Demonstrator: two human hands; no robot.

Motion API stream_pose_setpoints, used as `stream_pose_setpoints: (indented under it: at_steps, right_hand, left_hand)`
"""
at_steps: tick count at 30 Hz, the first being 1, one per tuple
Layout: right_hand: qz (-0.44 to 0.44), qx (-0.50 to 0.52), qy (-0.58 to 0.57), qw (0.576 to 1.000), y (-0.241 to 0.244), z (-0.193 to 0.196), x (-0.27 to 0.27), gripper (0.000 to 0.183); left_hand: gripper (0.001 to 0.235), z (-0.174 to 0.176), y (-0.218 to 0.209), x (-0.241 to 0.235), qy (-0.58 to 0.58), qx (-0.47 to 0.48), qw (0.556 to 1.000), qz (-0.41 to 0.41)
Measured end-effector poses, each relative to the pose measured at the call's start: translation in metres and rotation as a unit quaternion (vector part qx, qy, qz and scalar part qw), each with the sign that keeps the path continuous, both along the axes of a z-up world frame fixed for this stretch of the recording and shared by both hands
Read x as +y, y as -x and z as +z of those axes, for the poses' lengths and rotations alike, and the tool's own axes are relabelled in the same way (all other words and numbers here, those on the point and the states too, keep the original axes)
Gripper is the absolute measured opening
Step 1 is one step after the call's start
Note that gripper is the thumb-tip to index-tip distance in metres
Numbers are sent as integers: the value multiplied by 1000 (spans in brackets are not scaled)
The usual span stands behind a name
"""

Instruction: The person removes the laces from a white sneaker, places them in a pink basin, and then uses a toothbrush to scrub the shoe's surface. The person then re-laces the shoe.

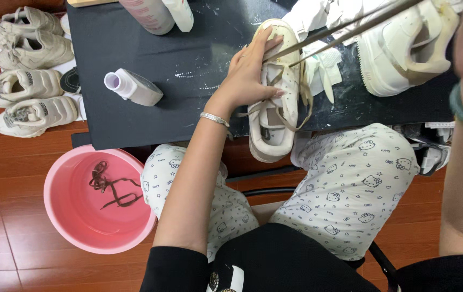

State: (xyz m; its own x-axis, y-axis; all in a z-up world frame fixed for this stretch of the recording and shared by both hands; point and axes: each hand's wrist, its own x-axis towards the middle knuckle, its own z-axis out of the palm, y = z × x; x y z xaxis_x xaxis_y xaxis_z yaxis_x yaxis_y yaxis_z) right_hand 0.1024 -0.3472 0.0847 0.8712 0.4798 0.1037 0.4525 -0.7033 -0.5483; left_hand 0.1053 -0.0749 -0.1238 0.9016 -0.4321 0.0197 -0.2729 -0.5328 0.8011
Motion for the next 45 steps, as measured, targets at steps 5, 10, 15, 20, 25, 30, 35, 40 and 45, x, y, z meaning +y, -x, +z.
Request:
stream_pose_setpoints:
  at_steps: [5,10,15,20,25,30,35,40,45]
  right_hand:
    - [99,237,124,958,27,-31,38,47]
    - [-58,195,493,846,27,-67,41,69]
    - [-151,336,-239,898,1,-116,53,43]
    - [-99,168,-376,906,23,-100,141,41]
    - [-26,168,-509,844,50,13,128,52]
    - [73,168,-529,829,97,89,94,58]
    - [86,203,18,975,74,42,84,51]
    - [-156,200,368,894,51,-59,73,73]
    - [-244,-50,42,968,7,-148,46,102]
  left_hand:
    - [131,3,-3,1,-13,26,1000,6]
    - [132,5,-5,1,-12,27,1000,-6]
    - [120,-1,-5,2,37,58,998,2]
    - [78,-35,-8,6,8,-18,999,-30]
    - [91,-20,-14,6,-86,163,983,22]
    - [120,0,-12,3,36,5,999,-15]
    - [127,-8,-12,6,36,31,999,-18]
    - [130,2,-8,2,25,46,999,-2]
    - [128,3,-7,0,12,60,998,2]
